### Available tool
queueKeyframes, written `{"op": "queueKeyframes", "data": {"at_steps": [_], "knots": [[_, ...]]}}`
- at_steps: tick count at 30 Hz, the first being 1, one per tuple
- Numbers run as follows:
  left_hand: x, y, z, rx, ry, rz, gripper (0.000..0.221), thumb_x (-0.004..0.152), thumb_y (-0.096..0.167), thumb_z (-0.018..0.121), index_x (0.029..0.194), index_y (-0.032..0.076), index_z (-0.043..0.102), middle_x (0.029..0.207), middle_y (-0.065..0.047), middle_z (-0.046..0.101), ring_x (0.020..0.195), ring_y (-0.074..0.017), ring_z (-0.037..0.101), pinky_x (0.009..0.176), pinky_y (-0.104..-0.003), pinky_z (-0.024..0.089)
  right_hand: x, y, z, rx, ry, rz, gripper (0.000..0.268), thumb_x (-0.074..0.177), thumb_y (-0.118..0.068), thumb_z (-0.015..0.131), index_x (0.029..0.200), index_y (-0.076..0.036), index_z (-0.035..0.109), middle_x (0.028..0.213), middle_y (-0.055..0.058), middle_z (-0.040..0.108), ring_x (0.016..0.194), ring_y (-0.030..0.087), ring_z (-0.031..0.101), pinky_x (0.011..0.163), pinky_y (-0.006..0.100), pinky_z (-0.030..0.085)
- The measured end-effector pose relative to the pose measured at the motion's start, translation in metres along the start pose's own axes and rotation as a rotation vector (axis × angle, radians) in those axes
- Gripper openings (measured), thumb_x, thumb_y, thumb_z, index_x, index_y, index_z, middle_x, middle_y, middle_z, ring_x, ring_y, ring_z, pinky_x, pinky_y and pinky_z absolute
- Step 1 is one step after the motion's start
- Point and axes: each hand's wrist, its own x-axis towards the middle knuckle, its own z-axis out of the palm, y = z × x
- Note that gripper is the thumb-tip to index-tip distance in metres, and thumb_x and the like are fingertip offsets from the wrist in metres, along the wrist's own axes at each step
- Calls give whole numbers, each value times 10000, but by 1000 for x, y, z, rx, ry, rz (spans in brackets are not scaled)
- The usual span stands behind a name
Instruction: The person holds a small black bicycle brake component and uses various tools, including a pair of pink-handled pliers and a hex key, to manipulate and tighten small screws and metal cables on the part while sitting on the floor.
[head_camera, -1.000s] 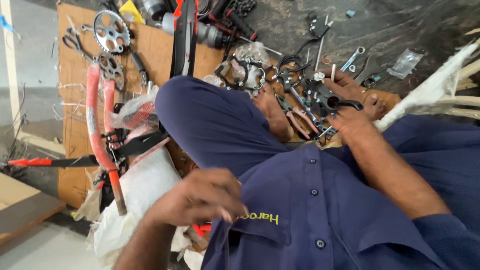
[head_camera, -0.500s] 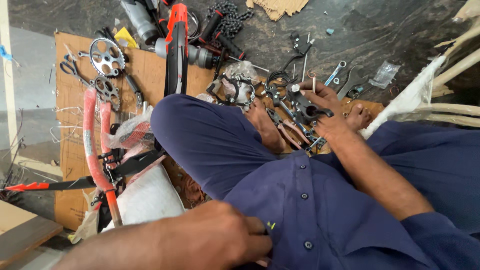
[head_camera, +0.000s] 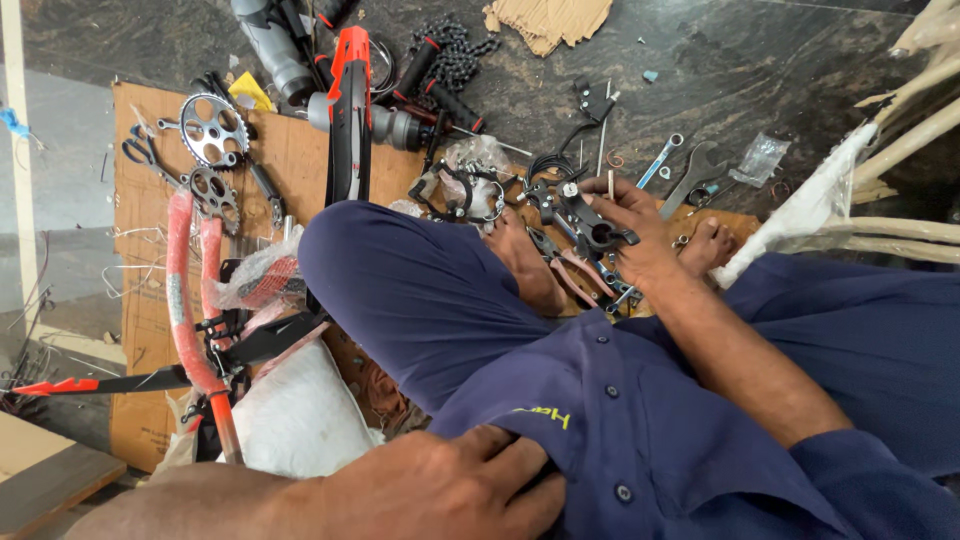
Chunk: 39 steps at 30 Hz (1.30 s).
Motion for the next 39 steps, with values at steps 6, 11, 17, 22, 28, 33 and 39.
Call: {"op": "queueKeyframes", "data": {"at_steps": [6, 11, 17, 22, 28, 33, 39], "knots": [[-4, 0, -1, 254, 440, 55, 306, 842, 175, 594, 1040, -54, 638, 968, -147, 648, 848, -258, 714, 555, -312, 563, -1, 0, 1, 6, 10, 13, 177, 955, -49, 711, 1126, -7, 704, 977, 64, 723, 821, 118, 698, 703, 257, 580], [-24, -22, -25, -383, 227, 181, 193, 916, 182, 644, 893, -1, 586, 882, -125, 633, 806, -297, 688, 650, -413, 548, -7, -7, 12, -76, 38, 13, 189, 925, -85, 715, 1106, -31, 697, 940, 36, 718, 778, 90, 689, 668, 246, 579], [74, -132, 14, -734, 1017, -480, 730, 836, 352, 808, 1357, -25, 464, 1080, -163, 716, 955, -236, 759, 787, -361, 614, -19, -10, 26, -803, 149, -383, 339, 911, -161, 811, 1208, -30, 715, 902, 12, 710, 694, 49, 535, 606, 218, 463], [167, -184, 82, -641, 1297, -535, 627, 840, 316, 838, 1315, -2, 580, 1064, -212, 741, 997, -318, 745, 852, -410, 578, -25, -8, 23, -1115, 231, -665, 348, 845, -193, 872, 1122, -28, 741, 846, 57, 748, 626, 81, 576, 588, 251, 487], [176, -212, 97, -625, 1256, -663, 328, 864, 234, 763, 1148, 80, 706, 982, -179, 779, 905, -317, 767, 800, -404, 588, 1, 2, -5, -1209, 414, -588, 294, 866, -230, 871, 1065, -37, 774, 824, 83, 751, 610, 160, 604, 595, 302, 498], [184, -220, 103, -569, 1145, -771, 344, 834, 235, 772, 1136, 81, 712, 921, -194, 762, 883, -361, 737, 791, -449, 564, 16, 27, -26, -1230, 491, -336, 363, 807, -334, 883, 1021, -56, 791, 744, 92, 728, 640, 155, 656, 622, 317, 522], [190, -245, 130, -689, 1084, -769, 354, 802, 248, 817, 1085, 64, 711, 908, -155, 760, 876, -322, 749, 796, -422, 570, 20, 36, -41, -1223, 357, -216, 427, 834, -332, 842, 1156, -66, 754, 744, 102, 681, 663, 174, 629, 625, 337, 503]]}}
